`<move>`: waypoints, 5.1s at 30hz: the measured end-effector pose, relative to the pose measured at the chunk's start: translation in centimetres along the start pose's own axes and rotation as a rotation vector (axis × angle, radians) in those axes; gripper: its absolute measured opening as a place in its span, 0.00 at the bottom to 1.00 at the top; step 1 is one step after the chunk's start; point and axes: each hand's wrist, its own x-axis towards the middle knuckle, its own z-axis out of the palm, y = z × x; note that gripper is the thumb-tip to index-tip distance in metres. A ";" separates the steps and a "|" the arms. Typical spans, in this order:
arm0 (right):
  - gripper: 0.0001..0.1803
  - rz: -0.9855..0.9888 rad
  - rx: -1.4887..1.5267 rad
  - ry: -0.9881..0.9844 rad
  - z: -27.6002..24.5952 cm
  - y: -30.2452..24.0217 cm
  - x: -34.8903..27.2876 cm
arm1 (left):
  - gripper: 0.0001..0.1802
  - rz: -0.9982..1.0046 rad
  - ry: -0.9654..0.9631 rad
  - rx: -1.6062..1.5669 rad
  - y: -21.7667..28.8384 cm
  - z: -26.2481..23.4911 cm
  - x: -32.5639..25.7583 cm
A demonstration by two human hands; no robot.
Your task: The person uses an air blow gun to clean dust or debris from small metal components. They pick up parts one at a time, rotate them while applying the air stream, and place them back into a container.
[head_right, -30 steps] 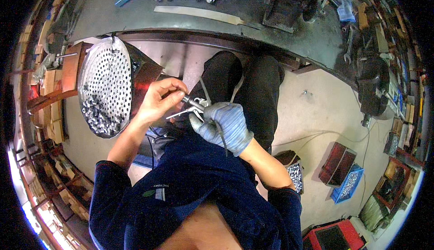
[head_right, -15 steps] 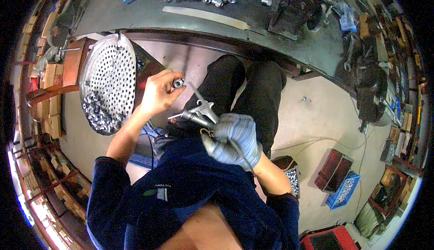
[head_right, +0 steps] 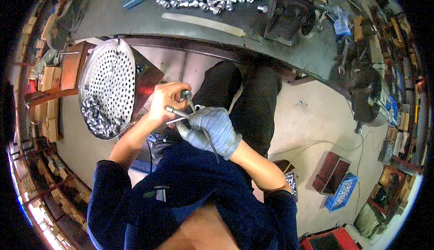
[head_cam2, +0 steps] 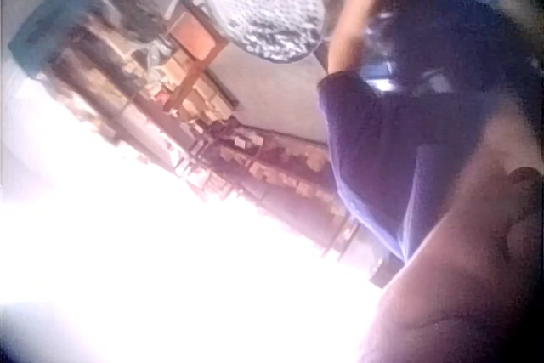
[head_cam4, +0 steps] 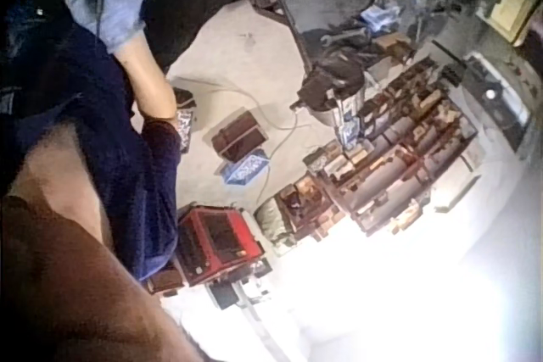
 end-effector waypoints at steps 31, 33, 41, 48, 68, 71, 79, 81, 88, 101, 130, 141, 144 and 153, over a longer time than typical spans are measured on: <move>0.11 0.217 0.183 0.172 -1.0 1.5 -5.2 | 0.23 -0.530 0.232 0.581 -15.5 -26.4 -9.1; 0.11 0.252 0.232 0.155 -0.9 1.2 -4.7 | 0.23 -0.658 0.271 0.535 -18.4 -29.1 -14.3; 0.12 0.218 0.258 0.160 -0.6 0.8 -3.9 | 0.22 -0.971 0.149 0.908 -19.3 -24.4 -15.1; 0.12 0.296 0.166 0.120 -2.0 1.1 -5.2 | 0.20 -1.013 0.101 0.977 -19.6 -23.2 -14.4; 0.14 0.120 0.067 0.111 -2.1 0.5 -2.4 | 0.14 -0.241 -0.180 -0.667 -0.8 -6.7 -0.7; 0.16 0.112 0.068 0.117 -2.6 0.2 -1.9 | 0.14 -0.186 -0.201 -0.588 -0.1 -4.8 -0.4; 0.19 0.107 0.050 0.087 -1.5 0.3 -0.8 | 0.15 0.160 -0.131 -0.062 3.4 -4.7 0.4; 0.18 0.092 0.005 0.058 -1.5 0.4 -0.8 | 0.15 0.215 -0.154 0.038 3.6 -4.4 0.3; 0.17 0.161 0.002 0.052 -2.0 0.5 -1.0 | 0.20 0.181 -0.218 -0.094 3.5 -4.6 1.0; 0.15 0.126 0.112 0.139 -2.5 0.5 -2.5 | 0.12 -0.206 -0.008 -0.144 0.3 -4.7 0.9; 0.06 -0.055 -0.209 0.101 -3.1 -1.0 -1.4 | 0.15 0.122 0.075 0.175 -2.6 -2.2 6.9; 0.09 0.035 -0.029 0.197 -2.7 -0.2 -3.0 | 0.35 0.041 0.361 -0.782 -3.2 -10.3 24.0; 0.09 0.064 -0.020 0.164 -3.2 -0.4 -2.9 | 0.31 0.024 0.310 -0.676 -3.5 -11.6 21.4; 0.11 0.096 0.083 0.184 -1.5 0.6 -5.1 | 0.18 -0.465 0.562 -0.033 -12.3 -20.1 -0.2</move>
